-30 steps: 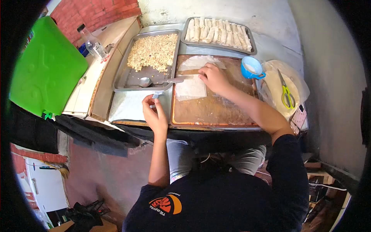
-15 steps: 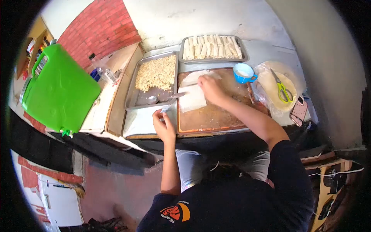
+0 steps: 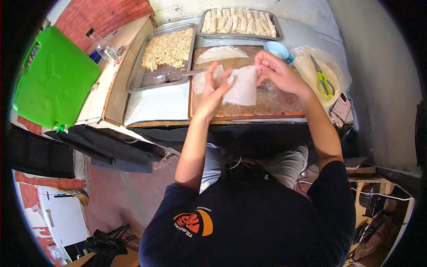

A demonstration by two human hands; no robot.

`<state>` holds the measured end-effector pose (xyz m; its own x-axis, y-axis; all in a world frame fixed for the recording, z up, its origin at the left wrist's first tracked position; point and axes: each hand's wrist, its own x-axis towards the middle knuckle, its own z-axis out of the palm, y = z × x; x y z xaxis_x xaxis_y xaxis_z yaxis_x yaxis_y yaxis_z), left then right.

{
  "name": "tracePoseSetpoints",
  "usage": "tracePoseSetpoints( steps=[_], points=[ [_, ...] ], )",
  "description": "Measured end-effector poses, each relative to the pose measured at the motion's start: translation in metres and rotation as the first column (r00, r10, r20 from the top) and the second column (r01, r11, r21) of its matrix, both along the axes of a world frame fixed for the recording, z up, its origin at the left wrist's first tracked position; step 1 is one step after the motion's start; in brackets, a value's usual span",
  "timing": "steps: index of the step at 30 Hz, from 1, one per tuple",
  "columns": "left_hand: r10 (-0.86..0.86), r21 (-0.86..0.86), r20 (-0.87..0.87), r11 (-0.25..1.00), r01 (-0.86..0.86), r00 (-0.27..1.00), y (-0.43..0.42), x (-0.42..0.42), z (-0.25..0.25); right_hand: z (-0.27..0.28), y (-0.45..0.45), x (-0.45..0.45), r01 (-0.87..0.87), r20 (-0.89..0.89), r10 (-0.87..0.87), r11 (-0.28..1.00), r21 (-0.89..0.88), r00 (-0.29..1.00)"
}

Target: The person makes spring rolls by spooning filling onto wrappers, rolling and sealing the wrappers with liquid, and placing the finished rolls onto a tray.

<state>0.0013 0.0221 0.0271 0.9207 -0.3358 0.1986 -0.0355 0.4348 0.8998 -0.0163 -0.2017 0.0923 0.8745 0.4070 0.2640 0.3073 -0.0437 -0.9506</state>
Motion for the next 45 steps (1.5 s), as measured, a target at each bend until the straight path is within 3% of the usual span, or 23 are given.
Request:
tracePoseSetpoints(
  steps=[2, 5, 6, 9, 11, 13, 16, 22, 25, 28, 31, 33, 34, 36, 40, 42, 45],
  points=[
    [-0.267, -0.125, -0.263, 0.962, 0.242, 0.927, -0.008, 0.002, -0.005, -0.015, -0.021, 0.003, -0.005, -0.07, 0.001, 0.998, -0.058, 0.998],
    [-0.113, 0.2, 0.007, 0.974, 0.11, 0.994, -0.023, 0.007, -0.036, -0.049, -0.046, 0.013, 0.092, -0.078, -0.108, 0.978, -0.187, 0.991],
    [-0.035, 0.185, 0.091, 0.982, 0.018, 0.995, -0.03, 0.005, -0.033, -0.058, -0.045, 0.013, 0.148, -0.066, -0.162, 0.972, -0.184, 0.984],
    [0.112, 0.555, 0.313, 0.785, -0.277, 0.943, -0.035, 0.001, -0.023, -0.073, -0.044, 0.013, 0.286, -0.051, -0.308, 0.924, -0.253, 0.95],
    [0.135, 0.584, 0.401, 0.725, -0.366, 0.906, -0.04, 0.006, -0.024, -0.073, -0.038, 0.013, 0.363, 0.05, -0.37, 0.864, -0.349, 0.928],
    [0.129, 0.592, 0.482, 0.681, -0.43, 0.867, -0.042, 0.011, -0.027, -0.068, -0.034, 0.017, 0.448, 0.244, -0.377, 0.773, -0.449, 0.894],
    [0.114, 0.568, 0.545, 0.678, -0.466, 0.83, -0.04, 0.014, -0.032, -0.067, -0.021, 0.035, 0.594, 0.432, -0.435, 0.717, -0.365, 0.79],
    [0.128, 0.537, 0.517, 0.721, -0.437, 0.846, -0.042, 0.016, -0.036, -0.077, 0.0, 0.121, 0.583, 0.559, -0.316, 0.707, -0.4, 0.767],
    [0.128, 0.541, 0.528, 0.711, -0.449, 0.84, -0.04, 0.013, -0.032, -0.113, 0.008, 0.167, 0.802, 0.791, -0.336, 0.518, -0.298, 0.511],
    [0.135, 0.527, 0.555, 0.706, -0.473, 0.821, -0.04, 0.012, -0.031, -0.12, 0.014, 0.176, 0.823, 0.754, -0.4, 0.471, -0.318, 0.521],
    [0.129, 0.547, 0.565, 0.681, -0.487, 0.815, -0.039, 0.011, -0.032, -0.116, 0.015, 0.176, 0.767, 0.625, -0.49, 0.567, -0.302, 0.608],
    [0.138, 0.555, 0.537, 0.686, -0.472, 0.832, -0.039, 0.012, -0.034, -0.113, 0.015, 0.174, 0.744, 0.563, -0.5, 0.546, -0.385, 0.658],
    [0.145, 0.525, 0.613, 0.659, -0.538, 0.777, -0.038, 0.012, -0.035, -0.111, 0.016, 0.172, 0.731, 0.531, -0.506, 0.535, -0.424, 0.679],
    [0.149, 0.448, 0.75, 0.602, -0.661, 0.645, -0.033, 0.013, -0.034, -0.112, 0.02, 0.169, 0.749, 0.545, -0.519, 0.524, -0.405, 0.658],
    [0.159, 0.513, 0.707, 0.556, -0.654, 0.69, -0.021, 0.007, -0.018, -0.114, 0.026, 0.165, 0.755, 0.563, -0.53, 0.582, -0.302, 0.634],
    [0.111, 0.524, 0.758, 0.484, -0.701, 0.643, -0.019, 0.007, -0.014, -0.114, 0.025, 0.166, 0.761, 0.628, -0.469, 0.554, -0.338, 0.62],
    [0.015, 0.554, 0.741, 0.551, -0.624, 0.672, -0.032, 0.019, -0.019, -0.113, 0.027, 0.173, 0.762, 0.64, -0.425, 0.459, -0.457, 0.64]
  ],
)
